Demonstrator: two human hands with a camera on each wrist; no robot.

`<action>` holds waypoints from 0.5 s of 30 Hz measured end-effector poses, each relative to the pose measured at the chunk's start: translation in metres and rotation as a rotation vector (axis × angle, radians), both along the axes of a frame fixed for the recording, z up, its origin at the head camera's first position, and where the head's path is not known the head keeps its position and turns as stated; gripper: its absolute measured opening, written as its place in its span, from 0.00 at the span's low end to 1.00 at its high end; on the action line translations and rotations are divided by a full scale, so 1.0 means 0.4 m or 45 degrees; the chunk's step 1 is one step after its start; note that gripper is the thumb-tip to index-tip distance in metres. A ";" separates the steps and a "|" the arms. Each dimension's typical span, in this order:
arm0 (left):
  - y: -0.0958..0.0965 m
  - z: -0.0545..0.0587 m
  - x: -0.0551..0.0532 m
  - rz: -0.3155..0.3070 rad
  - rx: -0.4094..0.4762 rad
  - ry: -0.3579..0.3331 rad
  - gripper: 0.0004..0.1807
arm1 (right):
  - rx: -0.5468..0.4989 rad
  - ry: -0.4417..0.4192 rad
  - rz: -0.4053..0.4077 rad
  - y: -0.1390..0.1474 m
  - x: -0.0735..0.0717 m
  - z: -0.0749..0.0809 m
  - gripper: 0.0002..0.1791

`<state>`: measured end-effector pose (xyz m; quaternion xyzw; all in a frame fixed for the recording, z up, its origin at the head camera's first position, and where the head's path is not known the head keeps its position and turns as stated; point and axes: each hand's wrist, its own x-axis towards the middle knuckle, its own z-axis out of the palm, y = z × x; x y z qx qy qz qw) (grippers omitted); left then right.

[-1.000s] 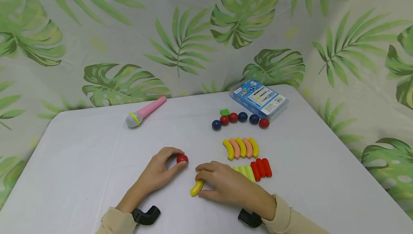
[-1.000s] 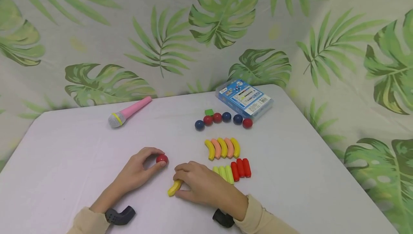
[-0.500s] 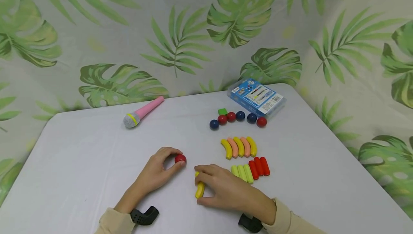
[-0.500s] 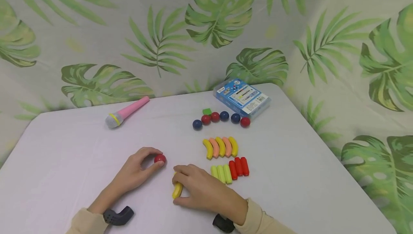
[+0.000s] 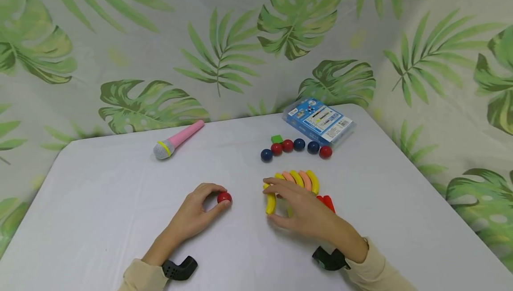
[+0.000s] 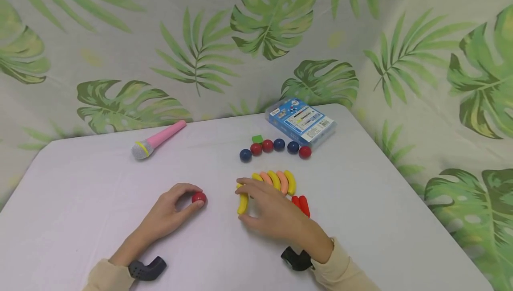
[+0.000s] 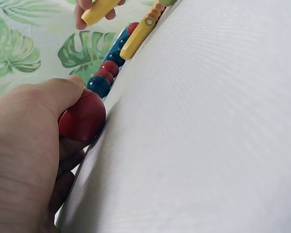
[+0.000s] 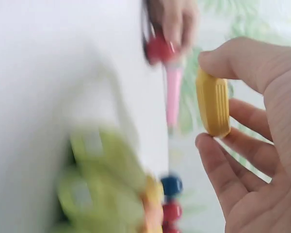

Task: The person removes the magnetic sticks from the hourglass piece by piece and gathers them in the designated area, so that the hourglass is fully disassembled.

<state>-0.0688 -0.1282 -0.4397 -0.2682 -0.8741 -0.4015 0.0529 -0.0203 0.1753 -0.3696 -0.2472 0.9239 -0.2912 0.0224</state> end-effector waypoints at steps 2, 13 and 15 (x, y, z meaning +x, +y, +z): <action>0.000 0.001 0.000 -0.003 0.003 -0.003 0.17 | -0.061 0.058 -0.008 0.038 -0.017 -0.001 0.30; 0.000 0.006 0.001 -0.006 0.005 -0.026 0.17 | -0.099 0.053 -0.148 0.197 -0.078 -0.017 0.31; 0.000 0.007 0.001 -0.009 0.010 -0.037 0.18 | -0.095 0.020 -0.177 0.218 -0.083 -0.021 0.32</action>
